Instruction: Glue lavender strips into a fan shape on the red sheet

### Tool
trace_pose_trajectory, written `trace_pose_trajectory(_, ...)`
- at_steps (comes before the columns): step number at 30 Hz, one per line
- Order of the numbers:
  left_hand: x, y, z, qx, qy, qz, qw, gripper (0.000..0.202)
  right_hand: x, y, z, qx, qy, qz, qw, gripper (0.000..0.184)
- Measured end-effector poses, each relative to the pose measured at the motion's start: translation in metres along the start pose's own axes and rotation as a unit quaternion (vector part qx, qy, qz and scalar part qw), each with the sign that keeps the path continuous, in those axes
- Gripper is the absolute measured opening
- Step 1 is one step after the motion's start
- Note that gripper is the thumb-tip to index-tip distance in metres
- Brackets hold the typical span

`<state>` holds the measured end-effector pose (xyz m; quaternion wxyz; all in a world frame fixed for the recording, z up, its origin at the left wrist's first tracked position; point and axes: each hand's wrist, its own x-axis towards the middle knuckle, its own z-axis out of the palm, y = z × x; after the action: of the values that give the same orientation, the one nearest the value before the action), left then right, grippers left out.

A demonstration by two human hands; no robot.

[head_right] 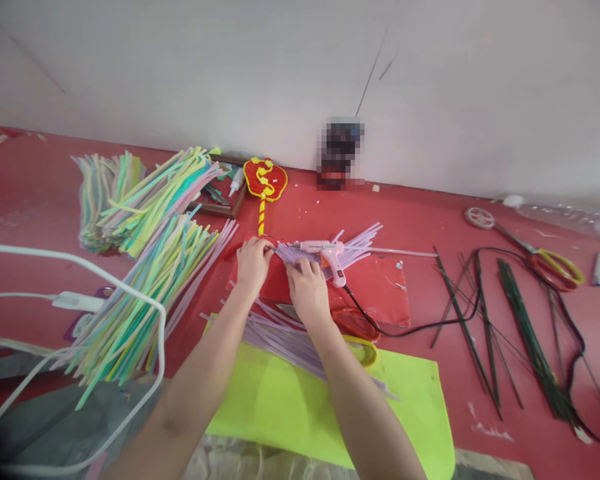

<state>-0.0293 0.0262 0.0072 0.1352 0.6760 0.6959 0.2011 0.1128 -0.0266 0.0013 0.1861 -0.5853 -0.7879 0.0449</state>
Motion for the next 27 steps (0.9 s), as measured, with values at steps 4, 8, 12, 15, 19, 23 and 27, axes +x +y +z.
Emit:
trace_pose_trajectory(4,-0.0021,0.0010,-0.0017,-0.010,-0.001,-0.002,1.000,0.010,0.0000,0.0000,0.0002,-0.003,0.000,-0.002,1.000,0.036)
trace_pose_trajectory(8,-0.0032,0.0007,-0.0017,-0.015,0.007,-0.004,1.000,0.011,-0.0001,0.0001,0.0007,-0.002,0.000,-0.001,1.000,0.036)
trace_pose_trajectory(12,-0.0030,0.0004,-0.0014,-0.018,0.007,-0.006,1.000,0.010,-0.0003,0.0006,0.0010,0.008,0.003,-0.006,1.000,0.037)
trace_pose_trajectory(15,-0.0027,0.0009,-0.0017,-0.019,0.007,-0.008,1.000,0.008,-0.0002,0.0009,0.0011,0.009,0.005,-0.005,1.000,0.037)
trace_pose_trajectory(19,-0.0024,0.0015,-0.0020,-0.016,0.007,-0.011,1.000,0.007,0.0001,0.0005,0.0009,0.011,0.001,-0.002,1.000,0.037)
trace_pose_trajectory(23,-0.0028,0.0017,-0.0016,-0.017,0.008,-0.016,1.000,0.007,0.0000,0.0002,0.0011,0.014,0.002,-0.001,1.000,0.037)
trace_pose_trajectory(27,-0.0040,0.0026,-0.0012,-0.005,0.009,-0.033,0.999,0.011,-0.0004,0.0011,0.0024,0.007,0.003,-0.003,1.000,0.037)
